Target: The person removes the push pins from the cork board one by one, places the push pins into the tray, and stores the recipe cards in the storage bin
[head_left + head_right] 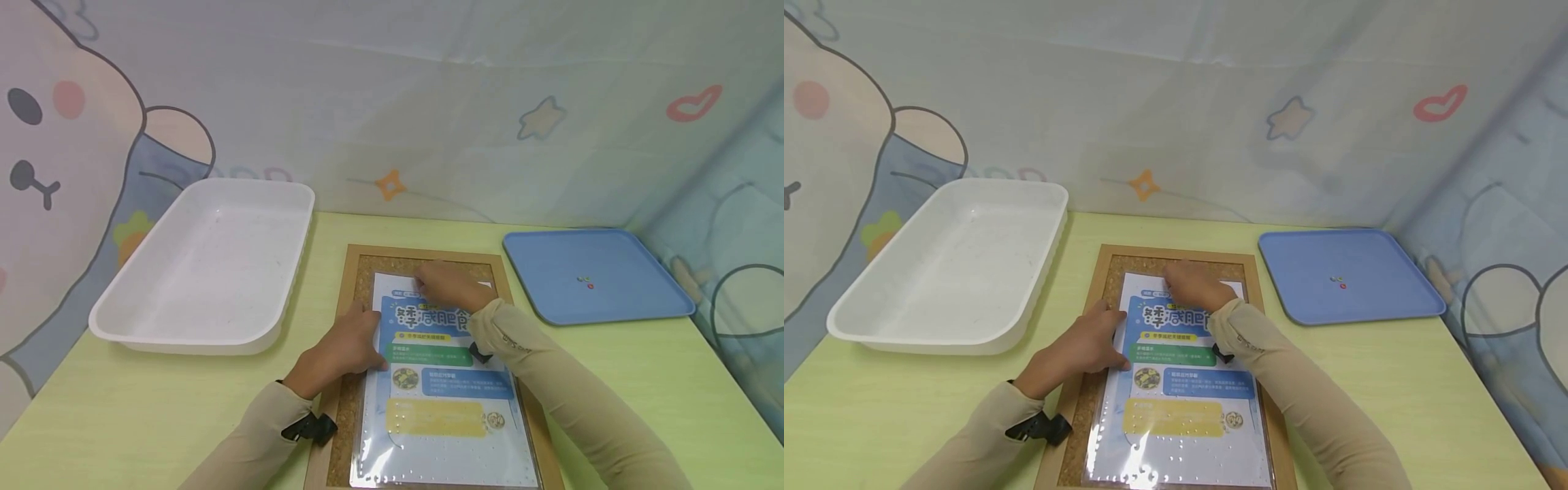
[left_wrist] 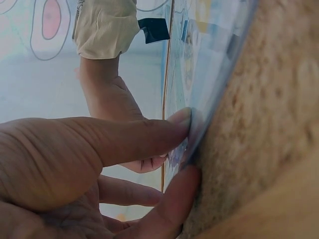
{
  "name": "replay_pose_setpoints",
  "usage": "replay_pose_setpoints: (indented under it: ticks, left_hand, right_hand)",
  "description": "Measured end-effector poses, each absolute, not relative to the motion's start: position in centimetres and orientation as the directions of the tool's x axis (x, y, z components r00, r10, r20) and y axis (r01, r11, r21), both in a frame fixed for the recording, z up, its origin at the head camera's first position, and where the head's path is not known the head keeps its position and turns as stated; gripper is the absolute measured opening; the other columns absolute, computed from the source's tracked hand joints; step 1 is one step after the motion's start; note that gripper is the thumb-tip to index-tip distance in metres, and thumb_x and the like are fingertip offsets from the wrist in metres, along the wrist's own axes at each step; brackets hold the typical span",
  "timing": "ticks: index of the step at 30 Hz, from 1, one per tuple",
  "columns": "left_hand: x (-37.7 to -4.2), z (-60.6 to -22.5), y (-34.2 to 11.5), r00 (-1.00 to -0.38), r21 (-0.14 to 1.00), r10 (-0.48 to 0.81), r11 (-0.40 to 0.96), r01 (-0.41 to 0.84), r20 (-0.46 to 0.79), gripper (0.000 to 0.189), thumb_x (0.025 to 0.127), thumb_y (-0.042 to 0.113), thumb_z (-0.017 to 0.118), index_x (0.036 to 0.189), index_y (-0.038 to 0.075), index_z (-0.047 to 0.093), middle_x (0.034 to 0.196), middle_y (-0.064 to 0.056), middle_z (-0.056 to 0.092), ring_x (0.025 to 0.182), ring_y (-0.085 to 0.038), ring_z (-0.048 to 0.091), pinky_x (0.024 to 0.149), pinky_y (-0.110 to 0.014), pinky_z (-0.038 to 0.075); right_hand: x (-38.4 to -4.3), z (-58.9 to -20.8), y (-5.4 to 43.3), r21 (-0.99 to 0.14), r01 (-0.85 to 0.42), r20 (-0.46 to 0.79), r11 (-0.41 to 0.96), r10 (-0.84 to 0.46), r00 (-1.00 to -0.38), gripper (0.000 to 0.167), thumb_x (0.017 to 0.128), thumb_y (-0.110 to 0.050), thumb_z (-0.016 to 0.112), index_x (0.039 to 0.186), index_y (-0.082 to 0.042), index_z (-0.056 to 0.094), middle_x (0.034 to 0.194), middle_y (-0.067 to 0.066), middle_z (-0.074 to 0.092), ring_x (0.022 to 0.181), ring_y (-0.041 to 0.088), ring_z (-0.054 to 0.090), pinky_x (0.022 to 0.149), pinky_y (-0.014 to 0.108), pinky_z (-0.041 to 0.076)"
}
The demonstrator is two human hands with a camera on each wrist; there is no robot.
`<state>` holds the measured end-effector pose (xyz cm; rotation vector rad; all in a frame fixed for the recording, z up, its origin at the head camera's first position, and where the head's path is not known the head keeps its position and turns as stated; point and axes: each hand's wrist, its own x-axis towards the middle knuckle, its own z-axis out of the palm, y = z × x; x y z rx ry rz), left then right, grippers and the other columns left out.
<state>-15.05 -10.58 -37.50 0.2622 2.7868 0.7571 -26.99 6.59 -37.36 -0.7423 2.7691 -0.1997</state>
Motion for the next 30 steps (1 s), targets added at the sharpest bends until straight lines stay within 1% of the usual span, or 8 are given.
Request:
replay_pose_setpoints:
  ticks: [6,9,12,16,23,26,30]
  left_hand:
    - [-15.0,-37.5,-10.5,-0.954,0.52,0.237,0.847,0.111,-0.182,0.071,0.067,0.012,0.093,0.127,-0.005,0.06,0.109,-0.015,0.049,0.084,-0.024,0.054,0.066,-0.031,0.052]
    - [-15.0,-37.5,-10.4,-0.954,0.516,0.237,0.849,0.112,-0.184,0.071,0.067,0.013,0.092,0.127,-0.006,0.059,0.109,-0.016,0.049,0.084,-0.024,0.054,0.067,-0.032,0.052]
    - [-15.0,-37.4,-10.4,-0.955,0.515,0.232,0.85,0.107,-0.184,0.073,0.068,0.013,0.092,0.129,-0.006,0.058,0.11,-0.016,0.049,0.084,-0.024,0.054,0.067,-0.032,0.052]
    - [-15.0,-37.4,-10.4,-0.956,0.517,0.231,0.849,0.107,-0.181,0.073,0.067,0.013,0.093,0.129,-0.007,0.058,0.11,-0.017,0.05,0.084,-0.025,0.055,0.066,-0.032,0.053]
    - [-15.0,-37.4,-10.4,-0.956,0.515,0.233,0.85,0.11,-0.18,0.073,0.067,0.013,0.093,0.128,-0.007,0.059,0.11,-0.017,0.05,0.084,-0.024,0.054,0.065,-0.031,0.052]
    - [-15.0,-37.5,-10.3,-0.955,0.515,0.232,0.85,0.108,-0.183,0.072,0.067,0.013,0.093,0.128,-0.007,0.059,0.11,-0.016,0.05,0.084,-0.024,0.054,0.066,-0.031,0.052]
    - [-15.1,-37.5,-10.3,-0.955,0.515,0.23,0.851,0.104,-0.187,0.073,0.067,0.013,0.093,0.128,-0.007,0.059,0.109,-0.016,0.05,0.085,-0.025,0.054,0.065,-0.031,0.052]
  right_hand:
    - [-26.7,-37.1,6.3,-0.116,-0.49,-0.24,0.864,-0.503,-0.83,0.016,0.1,-0.013,0.057,0.107,-0.006,0.069,0.087,0.005,0.067,0.076,0.018,0.062,0.074,0.033,0.055]
    - [-26.6,-37.0,6.3,-0.094,-0.499,-0.244,0.862,-0.506,-0.828,0.015,0.099,-0.013,0.058,0.108,-0.006,0.069,0.092,0.006,0.068,0.078,0.018,0.063,0.079,0.035,0.057]
    - [-26.7,-37.0,6.3,-0.084,-0.505,-0.253,0.859,-0.509,-0.823,0.014,0.099,-0.012,0.059,0.107,-0.006,0.068,0.092,0.007,0.068,0.079,0.018,0.063,0.081,0.035,0.057]
    - [-26.9,-37.1,6.5,-0.113,-0.492,-0.265,0.863,-0.503,-0.822,0.013,0.098,-0.011,0.058,0.107,-0.006,0.067,0.091,0.006,0.067,0.079,0.019,0.063,0.081,0.035,0.056]
    - [-27.0,-37.4,7.0,-0.264,-0.43,-0.23,0.863,-0.489,-0.841,0.018,0.101,-0.011,0.052,0.107,-0.007,0.068,0.084,0.004,0.063,0.074,0.017,0.06,0.07,0.031,0.051]
    - [-27.0,-37.4,7.3,-0.305,-0.428,-0.22,0.851,-0.5,-0.837,0.016,0.099,-0.008,0.054,0.102,-0.007,0.069,0.08,0.005,0.062,0.072,0.017,0.058,0.067,0.029,0.049]
    - [-26.9,-37.1,7.7,-0.328,-0.443,-0.207,0.834,-0.521,-0.828,0.014,0.096,-0.005,0.058,0.101,-0.006,0.071,0.084,0.005,0.064,0.075,0.017,0.059,0.069,0.029,0.05]
